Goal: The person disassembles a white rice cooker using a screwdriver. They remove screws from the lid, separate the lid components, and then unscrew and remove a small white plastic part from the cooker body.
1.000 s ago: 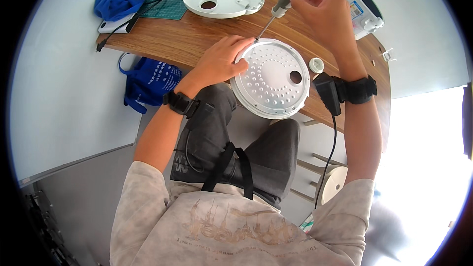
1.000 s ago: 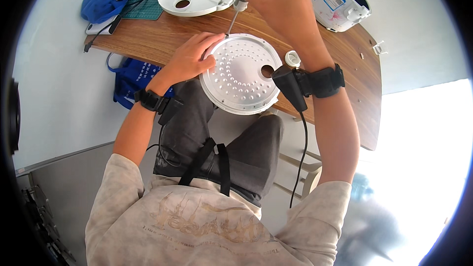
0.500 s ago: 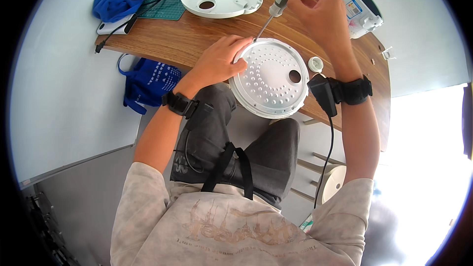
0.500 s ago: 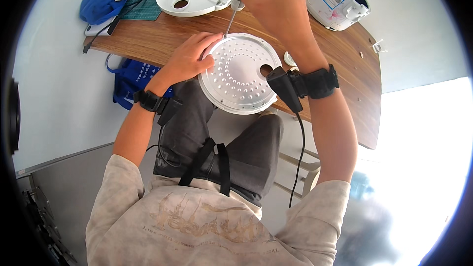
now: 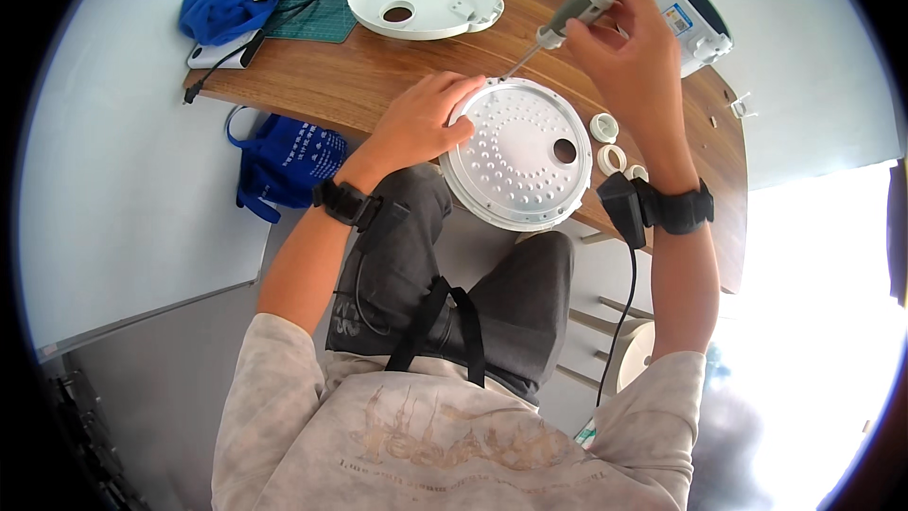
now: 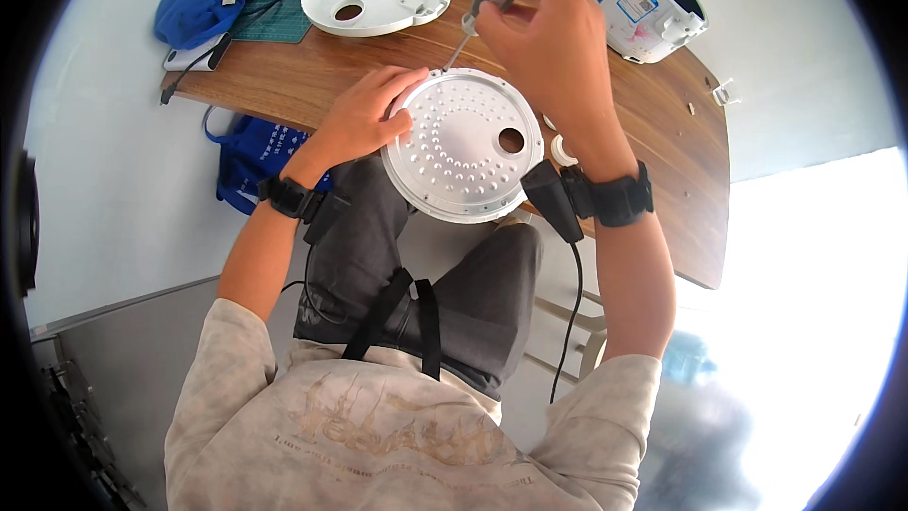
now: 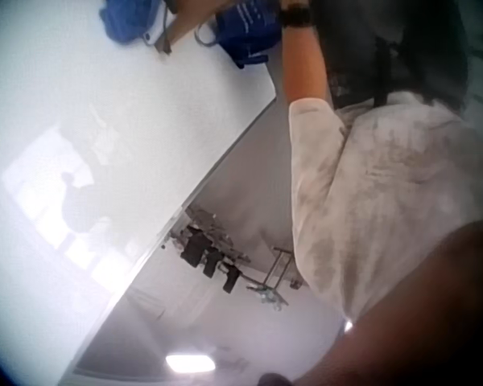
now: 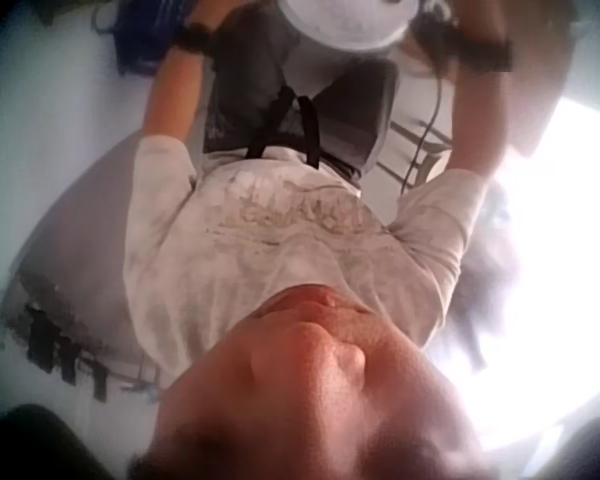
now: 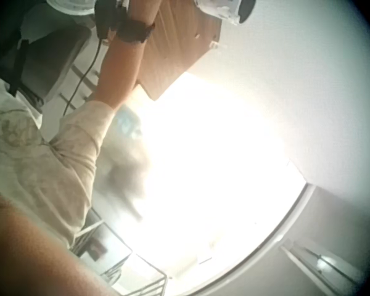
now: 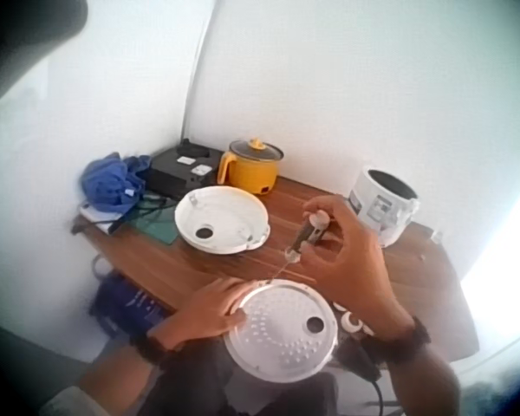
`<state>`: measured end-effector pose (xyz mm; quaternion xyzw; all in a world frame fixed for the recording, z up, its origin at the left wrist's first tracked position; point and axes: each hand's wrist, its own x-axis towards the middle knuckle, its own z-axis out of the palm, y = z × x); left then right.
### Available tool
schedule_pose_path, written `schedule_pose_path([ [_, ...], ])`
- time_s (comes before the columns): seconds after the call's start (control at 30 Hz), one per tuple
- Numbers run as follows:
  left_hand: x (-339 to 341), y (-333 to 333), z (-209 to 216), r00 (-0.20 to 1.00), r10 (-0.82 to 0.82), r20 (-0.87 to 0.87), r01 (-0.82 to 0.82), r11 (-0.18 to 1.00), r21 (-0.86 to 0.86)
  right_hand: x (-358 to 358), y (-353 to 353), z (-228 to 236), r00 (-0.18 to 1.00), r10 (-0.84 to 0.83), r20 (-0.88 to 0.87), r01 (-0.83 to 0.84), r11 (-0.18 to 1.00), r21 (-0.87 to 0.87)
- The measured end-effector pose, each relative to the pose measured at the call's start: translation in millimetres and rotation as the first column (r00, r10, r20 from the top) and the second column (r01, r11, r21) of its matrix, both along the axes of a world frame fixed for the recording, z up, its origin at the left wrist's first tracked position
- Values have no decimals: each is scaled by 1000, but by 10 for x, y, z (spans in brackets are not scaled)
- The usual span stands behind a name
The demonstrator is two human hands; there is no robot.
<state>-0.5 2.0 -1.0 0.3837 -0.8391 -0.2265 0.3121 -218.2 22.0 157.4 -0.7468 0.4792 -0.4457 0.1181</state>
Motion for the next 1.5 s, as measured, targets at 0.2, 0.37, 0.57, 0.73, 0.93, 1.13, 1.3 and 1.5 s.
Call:
schedule_pose_path([
  [0.2,-4,-2,3,1000,-10,-14,10,1000,-15,-80,187,-28,998,0,58,0,1000,13],
  [0.37,-16,8,13,997,1,-77,1,1000,24,-195,239,-137,996,-40,84,47,995,-85],
  [0.57,97,-93,72,929,-10,-369,102,967,232,-259,266,-127,962,-10,272,29,997,-65],
  [0.73,65,29,261,925,12,-381,91,964,251,-223,391,-46,939,-19,343,35,999,-41],
  [0.93,76,102,380,922,73,-381,40,959,280,-108,463,-29,933,45,356,-28,998,-52],
  [1.13,230,91,317,942,100,-319,-25,973,231,-101,548,-26,922,46,384,-19,997,-72],
  [1.3,451,-72,235,965,223,-141,-221,975,28,-293,651,-55,911,-9,413,24,999,-31],
  [1.5,594,-198,117,967,253,-31,-254,964,-72,-396,744,-122,913,-49,406,52,999,3],
])
